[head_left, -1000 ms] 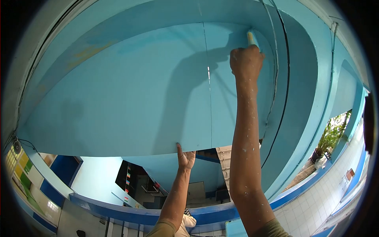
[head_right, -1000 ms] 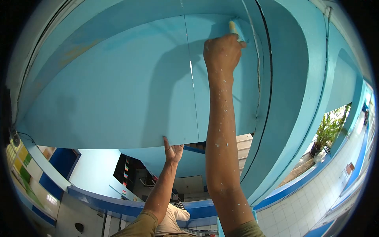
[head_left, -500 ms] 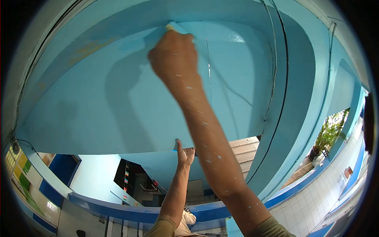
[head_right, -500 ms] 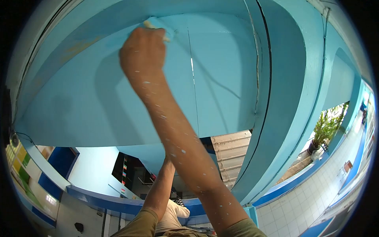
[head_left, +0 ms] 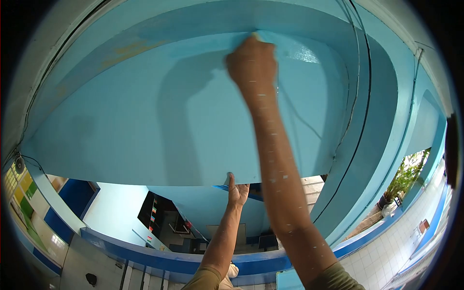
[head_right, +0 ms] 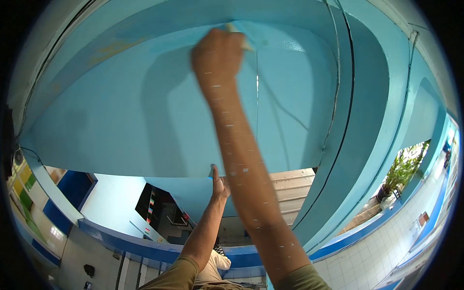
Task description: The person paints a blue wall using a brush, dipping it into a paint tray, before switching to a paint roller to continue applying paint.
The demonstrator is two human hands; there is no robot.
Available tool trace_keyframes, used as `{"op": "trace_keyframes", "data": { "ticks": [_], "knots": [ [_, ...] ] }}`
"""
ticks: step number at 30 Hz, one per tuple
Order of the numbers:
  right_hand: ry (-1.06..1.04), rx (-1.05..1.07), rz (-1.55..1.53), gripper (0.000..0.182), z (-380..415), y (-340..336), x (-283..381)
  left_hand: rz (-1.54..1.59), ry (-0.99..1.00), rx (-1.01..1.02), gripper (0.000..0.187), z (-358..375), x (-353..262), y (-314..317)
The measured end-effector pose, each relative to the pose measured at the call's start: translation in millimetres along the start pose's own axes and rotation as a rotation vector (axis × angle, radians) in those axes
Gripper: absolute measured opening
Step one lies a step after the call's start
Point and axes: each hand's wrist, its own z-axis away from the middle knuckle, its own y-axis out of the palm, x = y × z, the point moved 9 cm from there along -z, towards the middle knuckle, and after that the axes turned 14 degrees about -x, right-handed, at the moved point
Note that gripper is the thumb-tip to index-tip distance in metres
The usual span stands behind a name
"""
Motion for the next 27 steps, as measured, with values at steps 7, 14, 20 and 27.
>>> {"op": "trace_keyframes", "data": {
  "ticks": [7,14,20,27],
  "knots": [
    [-0.335,0.190,0.022,0.013,77,71,157,-0.009,-0.025,0.048,0.061,-7,2,-8],
    [-0.567,0.238,-0.132,0.013,82,22,130,0.009,-0.040,0.114,0.061,2,3,5],
    [-0.826,0.191,0.073,0.026,41,0,13,-0.021,0.061,-0.004,0.060,8,-5,13],
    [-0.534,-0.013,0.304,0.054,-10,-67,-126,0.013,0.025,0.009,0.049,8,-4,10]
  ]
}}
